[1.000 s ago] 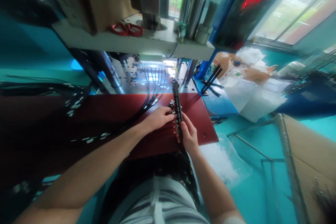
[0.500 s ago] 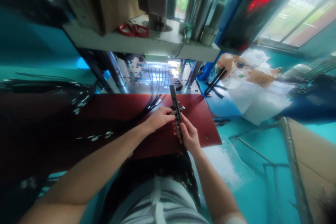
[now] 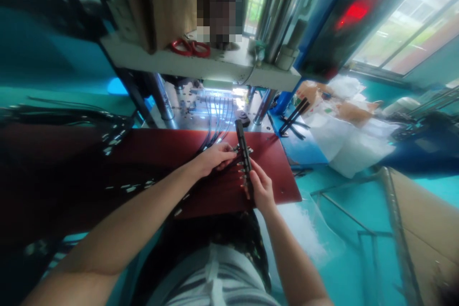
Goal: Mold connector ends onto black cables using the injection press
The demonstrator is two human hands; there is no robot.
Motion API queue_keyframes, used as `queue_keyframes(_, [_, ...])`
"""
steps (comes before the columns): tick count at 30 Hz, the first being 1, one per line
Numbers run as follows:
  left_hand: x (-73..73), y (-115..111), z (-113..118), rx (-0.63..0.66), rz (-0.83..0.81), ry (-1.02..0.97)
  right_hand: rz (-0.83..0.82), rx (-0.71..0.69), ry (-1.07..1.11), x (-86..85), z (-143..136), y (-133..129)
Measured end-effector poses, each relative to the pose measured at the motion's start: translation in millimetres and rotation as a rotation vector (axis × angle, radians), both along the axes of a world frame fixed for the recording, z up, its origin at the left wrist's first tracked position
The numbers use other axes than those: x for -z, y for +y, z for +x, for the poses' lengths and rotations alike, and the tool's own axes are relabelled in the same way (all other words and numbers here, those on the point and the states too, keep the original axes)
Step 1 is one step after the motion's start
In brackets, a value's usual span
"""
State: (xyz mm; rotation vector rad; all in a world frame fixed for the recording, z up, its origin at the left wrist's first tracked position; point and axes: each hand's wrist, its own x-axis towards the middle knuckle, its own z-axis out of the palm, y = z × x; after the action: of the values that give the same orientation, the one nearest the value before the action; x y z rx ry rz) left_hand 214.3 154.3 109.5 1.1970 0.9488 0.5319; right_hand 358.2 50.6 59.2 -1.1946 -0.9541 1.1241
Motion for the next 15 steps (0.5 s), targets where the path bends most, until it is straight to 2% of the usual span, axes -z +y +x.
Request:
queue_keyframes(3, [-0.2, 1.1, 2.3, 0.034, -0.035, -0.016, -0.006, -0.020, 0.008, -2.1, -0.2, -0.3])
queue_keyframes(10, [-4.2, 4.1, 1.1, 0.017, -0.042, -0.027, -0.033, -0.033, -0.052, -2.2, 0.6, 0.3])
queue_keyframes(15, [2.4, 3.4, 1.3, -0.065, 0.032, 0.045, -0.008, -0.076, -0.185, 2.3, -1.0, 1.7])
